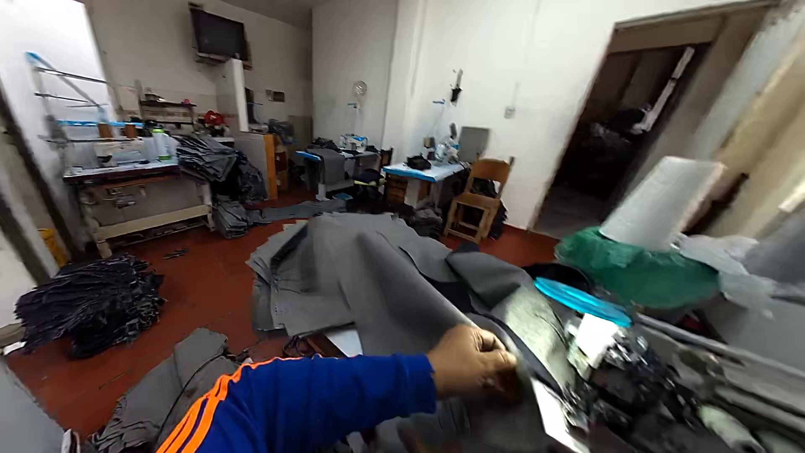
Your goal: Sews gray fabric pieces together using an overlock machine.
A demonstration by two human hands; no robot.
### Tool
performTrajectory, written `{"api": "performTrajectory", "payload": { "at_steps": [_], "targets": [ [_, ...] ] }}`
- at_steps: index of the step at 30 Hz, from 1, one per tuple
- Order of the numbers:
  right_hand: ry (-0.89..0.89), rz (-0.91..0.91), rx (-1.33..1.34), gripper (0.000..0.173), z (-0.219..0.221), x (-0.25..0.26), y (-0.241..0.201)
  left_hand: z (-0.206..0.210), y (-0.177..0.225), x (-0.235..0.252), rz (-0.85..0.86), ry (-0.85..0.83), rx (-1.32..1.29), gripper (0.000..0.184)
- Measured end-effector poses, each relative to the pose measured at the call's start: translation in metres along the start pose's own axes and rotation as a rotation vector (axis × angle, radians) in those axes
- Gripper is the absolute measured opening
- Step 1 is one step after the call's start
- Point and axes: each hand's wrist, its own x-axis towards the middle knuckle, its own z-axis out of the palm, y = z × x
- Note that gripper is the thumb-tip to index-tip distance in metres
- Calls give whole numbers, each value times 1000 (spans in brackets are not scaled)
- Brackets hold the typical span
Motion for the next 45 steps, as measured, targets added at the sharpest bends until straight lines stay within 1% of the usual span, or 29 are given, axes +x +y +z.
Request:
{"api": "performTrajectory", "payload": {
  "at_steps": [1, 2, 3, 4, 5, 7, 9, 10, 12, 13, 14, 16, 18, 21, 24, 25, 26, 28, 29, 30, 32, 33, 34, 36, 37, 40, 42, 43, 45],
  "targets": [
    [70, 94, -47, 56, 11, 7, -5, 14, -11, 6, 115, 30, 74, 21],
    [153, 134, -92, 37, 15, 11, -5, 21, -28, 11, 285, 35, 233, 26],
    [205, 130, -93, 24, 13, 8, -2, 23, -48, 15, 438, -5, 396, 32],
    [198, 122, -47, 18, 2, 1, 4, 21, -67, 16, 533, -46, 505, 36],
    [147, 116, 0, 15, -15, -7, 11, 17, -80, 14, 569, -64, 574, 39],
    [17, 109, -36, 13, -60, -28, 21, 10, -95, 2, 552, 2, 699, 42],
    [5, 64, -235, 19, -111, -52, 22, 11, -103, -5, 536, 100, 832, 53],
    [67, 21, -394, 22, -142, -62, 18, 14, -104, -3, 550, 149, 892, 58],
    [341, -88, -850, 27, -214, -79, 2, 23, -95, 7, 578, 203, 958, 62],
    [476, -106, -1064, 27, -254, -86, -9, 28, -88, 14, 577, 197, 968, 60],
    [564, -66, -1217, 26, -293, -94, -21, 33, -82, 24, 579, 184, 964, 56],
    [655, 95, -1388, 24, -350, -105, -39, 41, -80, 41, 617, 169, 916, 52],
    [641, 295, -1419, 24, -379, -107, -41, 46, -86, 51, 672, 190, 854, 56],
    [558, 484, -1422, 21, -393, -95, -38, 44, -94, 51, 664, 197, 823, 69],
    [370, 624, -1482, 21, -395, -85, -48, 42, -99, 49, 659, 188, 829, 69],
    [311, 621, -1497, 21, -398, -84, -53, 42, -98, 50, 654, 172, 831, 67],
    [282, 548, -1502, 19, -403, -85, -58, 40, -97, 51, 656, 148, 837, 65],
    [285, 304, -1495, 14, -409, -88, -68, 36, -92, 55, 686, 94, 844, 60],
    [266, 279, -1470, 13, -405, -89, -75, 34, -89, 56, 698, 59, 845, 56],
    [216, 334, -1414, 13, -397, -91, -83, 32, -87, 57, 712, 28, 843, 51],
    [71, 527, -1269, 17, -383, -92, -95, 29, -83, 63, 736, -26, 822, 44],
    [53, 551, -1228, 20, -383, -89, -99, 28, -84, 66, 738, -40, 801, 42],
    [107, 484, -1233, 21, -388, -85, -99, 28, -84, 68, 737, -41, 787, 41],
    [291, 304, -1295, 18, -409, -61, -91, 32, -86, 68, 727, -14, 771, 41],
    [350, 308, -1298, 20, -420, -44, -83, 33, -86, 66, 718, 6, 775, 39],
    [429, 458, -1300, 28, -445, 6, -54, 38, -85, 58, 698, 63, 789, 35],
    [429, 524, -1310, 30, -462, 23, -44, 39, -87, 55, 670, 88, 774, 35],
    [384, 496, -1322, 30, -470, 26, -39, 39, -87, 53, 646, 82, 763, 33],
    [180, 287, -1349, 32, -474, 22, -35, 40, -83, 50, 614, 67, 762, 27]
  ]
}}
